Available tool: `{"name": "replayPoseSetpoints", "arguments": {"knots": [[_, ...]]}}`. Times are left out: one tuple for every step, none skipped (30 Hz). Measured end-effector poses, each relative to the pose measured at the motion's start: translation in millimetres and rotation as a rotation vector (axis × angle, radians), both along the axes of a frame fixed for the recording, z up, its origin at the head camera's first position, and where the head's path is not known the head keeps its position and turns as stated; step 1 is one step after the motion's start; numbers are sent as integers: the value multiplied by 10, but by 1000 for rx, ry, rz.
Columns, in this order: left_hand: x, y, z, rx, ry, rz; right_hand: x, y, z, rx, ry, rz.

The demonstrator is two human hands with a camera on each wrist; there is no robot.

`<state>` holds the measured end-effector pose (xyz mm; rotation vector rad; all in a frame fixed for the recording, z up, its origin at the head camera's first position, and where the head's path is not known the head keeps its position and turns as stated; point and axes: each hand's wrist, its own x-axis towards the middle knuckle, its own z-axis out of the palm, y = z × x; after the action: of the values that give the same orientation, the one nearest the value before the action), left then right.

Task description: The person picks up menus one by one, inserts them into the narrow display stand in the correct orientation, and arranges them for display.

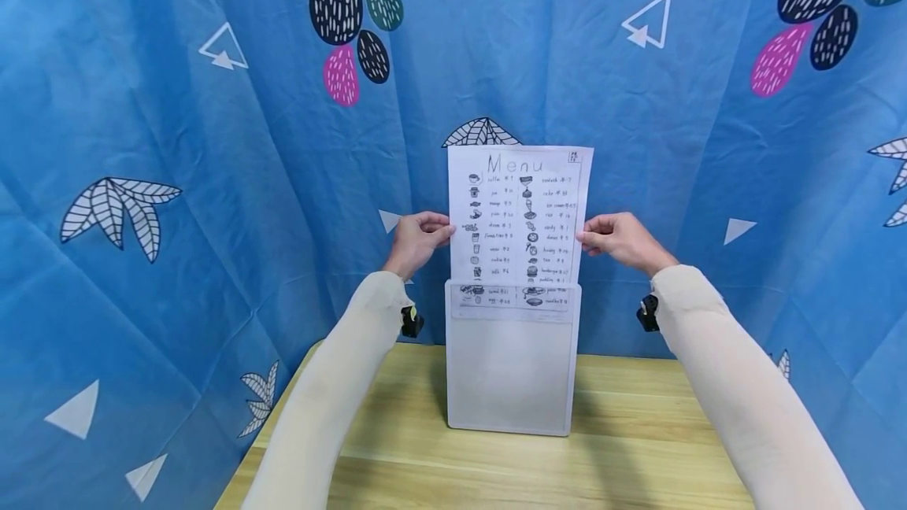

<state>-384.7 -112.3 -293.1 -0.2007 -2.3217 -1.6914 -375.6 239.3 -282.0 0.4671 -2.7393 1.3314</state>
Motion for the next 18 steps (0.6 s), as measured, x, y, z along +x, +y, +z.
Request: {"name": "replayPoseSetpoints", "arguments": {"knots": [[0, 0, -4, 0, -3, 2, -5, 4, -5, 0, -3, 1], [-1, 1, -8, 3, -7, 2, -8, 7, -8, -1, -3, 4], [-1, 2, -12, 5, -10, 3, -9, 10, -11, 0, -5, 4], [-1, 3, -15, 7, -11, 2, -11, 15, -14, 0, -6, 5], [-1, 2, -19, 12, -12, -2, -6, 14, -15, 1, -6, 6], [2, 0, -22, 13, -11, -3, -4, 14, -18, 3, -6, 6], [4, -3, -25, 18, -9, -7, -2, 15, -20, 3, -7, 6], [4, -4, -28, 20, -7, -11, 3, 13, -23, 4, -5, 4], [7, -6, -31, 22, -4, -16, 7, 12, -26, 5, -5, 1], [8, -8, -35, 25, -4, -21, 12, 11, -29, 4, -6, 1], [8, -10, -38, 27, -3, -24, 15, 9, -31, 5, -7, 0], [10, -12, -39, 27, -4, -25, 19, 8, -33, 4, -9, 1], [11, -14, -40, 30, -7, -27, 21, 6, -33, 4, -12, 3], [12, -15, -37, 30, -10, -27, 23, 3, -31, 4, -13, 4], [14, -16, -31, 28, -12, -26, 23, 2, -27, 4, -16, 4], [14, -16, -21, 29, -12, -25, 23, -1, -17, 4, -18, 3], [10, -16, -8, 34, -10, -26, 22, -4, -3, 7, -15, 2], [7, -15, 9, 36, -4, -27, 20, -8, 15, 11, -10, -2]]}}
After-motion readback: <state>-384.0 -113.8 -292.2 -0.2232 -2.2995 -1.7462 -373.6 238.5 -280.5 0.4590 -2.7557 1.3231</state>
